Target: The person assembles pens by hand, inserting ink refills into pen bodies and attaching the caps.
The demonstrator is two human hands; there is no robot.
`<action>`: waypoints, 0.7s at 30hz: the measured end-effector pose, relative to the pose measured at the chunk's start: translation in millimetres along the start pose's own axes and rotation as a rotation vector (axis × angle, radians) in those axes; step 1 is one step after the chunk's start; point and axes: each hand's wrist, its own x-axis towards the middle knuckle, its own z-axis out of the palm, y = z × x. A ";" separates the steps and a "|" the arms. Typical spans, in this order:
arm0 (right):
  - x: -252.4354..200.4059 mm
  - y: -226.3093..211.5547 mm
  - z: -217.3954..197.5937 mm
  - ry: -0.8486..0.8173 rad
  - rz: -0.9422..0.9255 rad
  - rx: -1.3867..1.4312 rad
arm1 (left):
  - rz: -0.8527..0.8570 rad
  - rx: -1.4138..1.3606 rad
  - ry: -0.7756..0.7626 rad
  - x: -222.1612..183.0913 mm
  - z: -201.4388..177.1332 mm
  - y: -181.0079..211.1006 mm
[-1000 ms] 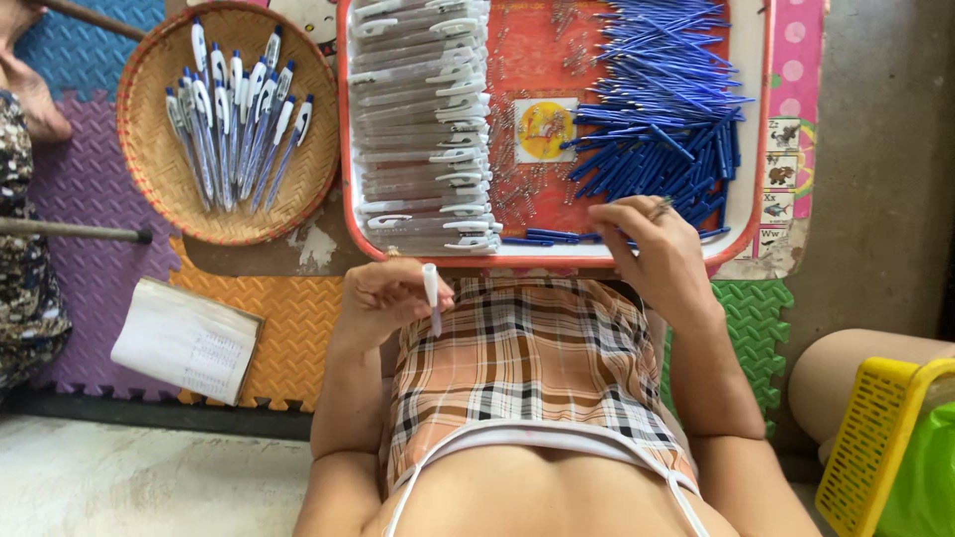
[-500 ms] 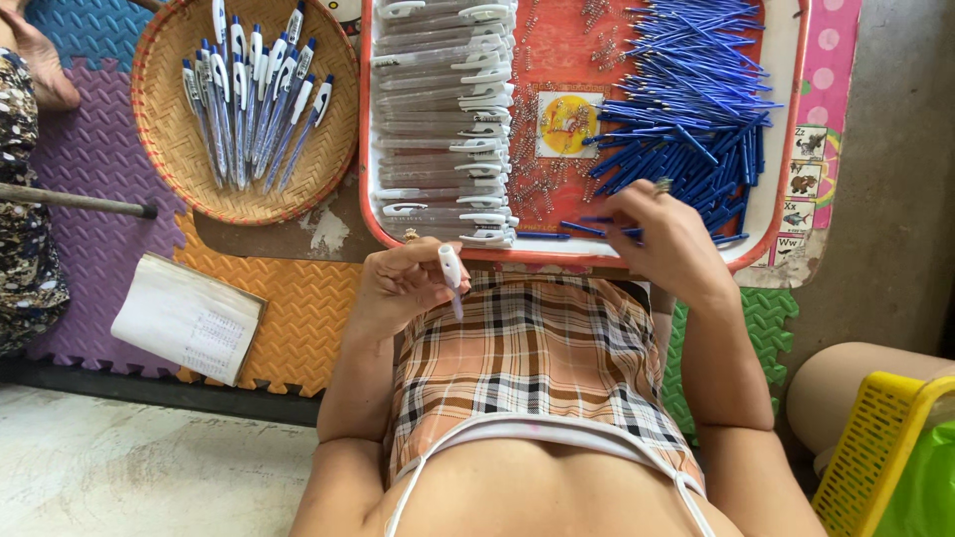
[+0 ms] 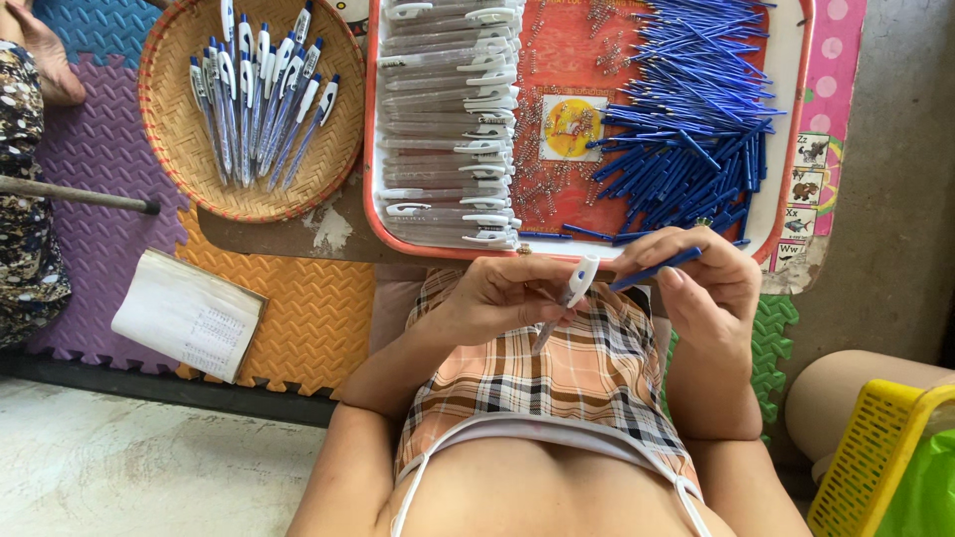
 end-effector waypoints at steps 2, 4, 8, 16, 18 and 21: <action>-0.5 1.3 -1.4 -0.002 -0.041 0.012 | -0.023 -0.012 -0.003 -2.4 -0.1 0.8; 0.2 0.9 -2.3 -0.002 -0.082 0.025 | -0.048 -0.023 -0.007 -4.8 1.8 3.2; 1.6 -3.4 -3.7 -0.036 -0.132 0.053 | -0.050 -0.061 -0.009 -9.5 -1.3 -1.4; 6.8 -30.9 16.3 0.171 -0.047 -0.138 | -0.073 -0.092 -0.180 -16.9 -10.8 -0.4; 10.2 -36.9 17.5 0.074 -0.080 -0.346 | -0.098 -0.066 -0.163 -16.3 -8.2 3.3; 21.0 -19.1 24.1 0.106 -0.208 -0.271 | -0.118 -0.057 -0.024 -4.0 4.8 0.2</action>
